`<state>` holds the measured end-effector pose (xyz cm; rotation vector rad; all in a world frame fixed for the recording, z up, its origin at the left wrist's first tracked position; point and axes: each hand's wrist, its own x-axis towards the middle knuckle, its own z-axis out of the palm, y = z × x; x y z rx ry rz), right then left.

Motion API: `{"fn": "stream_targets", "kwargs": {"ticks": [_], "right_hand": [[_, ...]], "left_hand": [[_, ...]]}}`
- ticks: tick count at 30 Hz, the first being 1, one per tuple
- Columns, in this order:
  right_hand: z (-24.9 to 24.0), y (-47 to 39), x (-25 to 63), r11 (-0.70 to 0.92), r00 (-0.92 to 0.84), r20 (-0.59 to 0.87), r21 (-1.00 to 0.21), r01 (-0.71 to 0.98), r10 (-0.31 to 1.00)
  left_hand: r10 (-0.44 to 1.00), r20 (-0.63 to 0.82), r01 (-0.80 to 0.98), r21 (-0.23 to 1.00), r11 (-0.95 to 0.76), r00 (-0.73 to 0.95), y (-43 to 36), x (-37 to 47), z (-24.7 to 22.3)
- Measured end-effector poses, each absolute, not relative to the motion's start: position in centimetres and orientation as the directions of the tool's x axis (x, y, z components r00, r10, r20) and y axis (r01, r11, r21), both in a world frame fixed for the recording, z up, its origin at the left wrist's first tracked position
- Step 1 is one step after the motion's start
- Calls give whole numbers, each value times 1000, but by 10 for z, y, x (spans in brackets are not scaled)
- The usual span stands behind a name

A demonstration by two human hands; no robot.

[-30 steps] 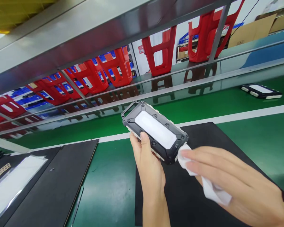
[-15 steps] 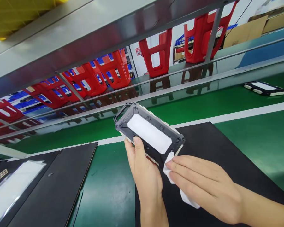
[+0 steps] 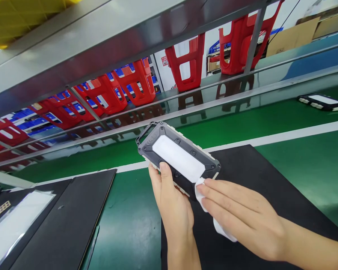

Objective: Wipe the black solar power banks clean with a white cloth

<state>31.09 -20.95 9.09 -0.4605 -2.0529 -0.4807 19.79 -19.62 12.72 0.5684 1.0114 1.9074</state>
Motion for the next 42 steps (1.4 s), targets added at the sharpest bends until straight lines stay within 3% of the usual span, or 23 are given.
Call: {"fn": "stream_targets", "kwargs": {"ticks": [3, 7, 16, 31, 37, 42], "right_hand": [[93, -208, 312, 880, -514, 852, 166, 444, 98], [95, -204, 314, 846, -493, 864, 187, 499, 100], [92, -199, 318, 904, -553, 833, 249, 348, -17], [107, -192, 316, 918, -657, 753, 292, 268, -48], [98, -213, 316, 970, -722, 691, 160, 180, 20], [86, -216, 323, 943, -547, 837, 178, 280, 5]], "left_hand": [[856, -14, -488, 827, -281, -517, -195, 198, 127], [861, -25, -485, 834, -262, -509, -196, 199, 128], [889, -60, -527, 822, -214, -454, -195, 194, 124], [895, -64, -515, 835, -195, -442, -194, 191, 120], [924, -66, -569, 803, -176, -378, -191, 188, 116], [893, -102, -562, 807, -182, -437, -192, 190, 124]]}}
